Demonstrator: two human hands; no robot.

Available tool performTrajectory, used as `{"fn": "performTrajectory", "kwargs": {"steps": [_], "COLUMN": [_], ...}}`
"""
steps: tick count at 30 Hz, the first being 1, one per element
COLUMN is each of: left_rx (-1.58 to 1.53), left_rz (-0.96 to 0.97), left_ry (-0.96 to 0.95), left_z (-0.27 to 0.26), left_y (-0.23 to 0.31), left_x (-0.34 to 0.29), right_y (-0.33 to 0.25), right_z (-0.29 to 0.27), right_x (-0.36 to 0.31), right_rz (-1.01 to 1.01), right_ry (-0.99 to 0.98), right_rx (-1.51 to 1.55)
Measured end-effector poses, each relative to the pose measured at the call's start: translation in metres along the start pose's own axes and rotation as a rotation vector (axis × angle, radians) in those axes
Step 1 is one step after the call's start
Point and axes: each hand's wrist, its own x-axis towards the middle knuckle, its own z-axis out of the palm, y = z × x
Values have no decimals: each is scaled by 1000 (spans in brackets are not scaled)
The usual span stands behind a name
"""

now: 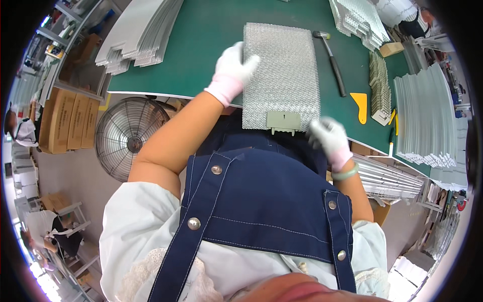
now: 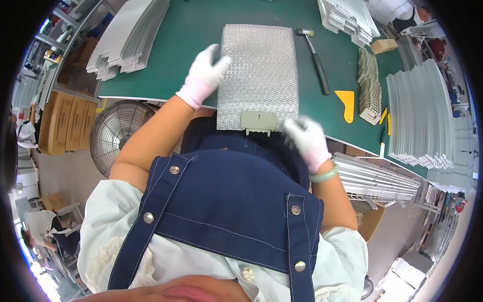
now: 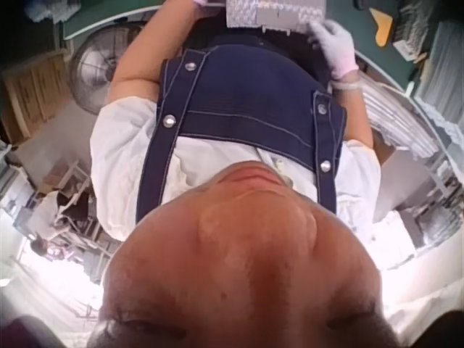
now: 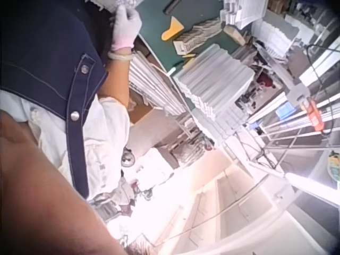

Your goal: The person assembles metal grilles by placing a mesh sheet onto a workbench, positioning a small plastic component, and fitting a white frame around it. They then use a handheld power tool to secure the frame to the mesh. The process is repeated for multiple units, with finished items stacked on the table.

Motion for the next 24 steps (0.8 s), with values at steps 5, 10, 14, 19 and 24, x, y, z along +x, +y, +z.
{"fn": "performTrajectory", "kwargs": {"steps": [5,10,14,19,24], "left_rx": [-476,-907,-998,-447,921], "left_rz": [-302,-570,-468,-319,335], "left_ry": [-151,-128,-252,-225,81], "left_z": [13,2,9,20,63], "left_y": [-23,1,-12,-28,0], "left_x": [54,62,67,70,40], "right_y": [-8,-30,-27,-31,-30], "right_z": [-15,-12,-1,4,0], "right_x": [120,137,140,136,130], "right_rz": [-422,-248,-159,-180,-163], "right_ry": [686,558,637,630,646], "right_rx": [-673,-775,-906,-935,-936]}}
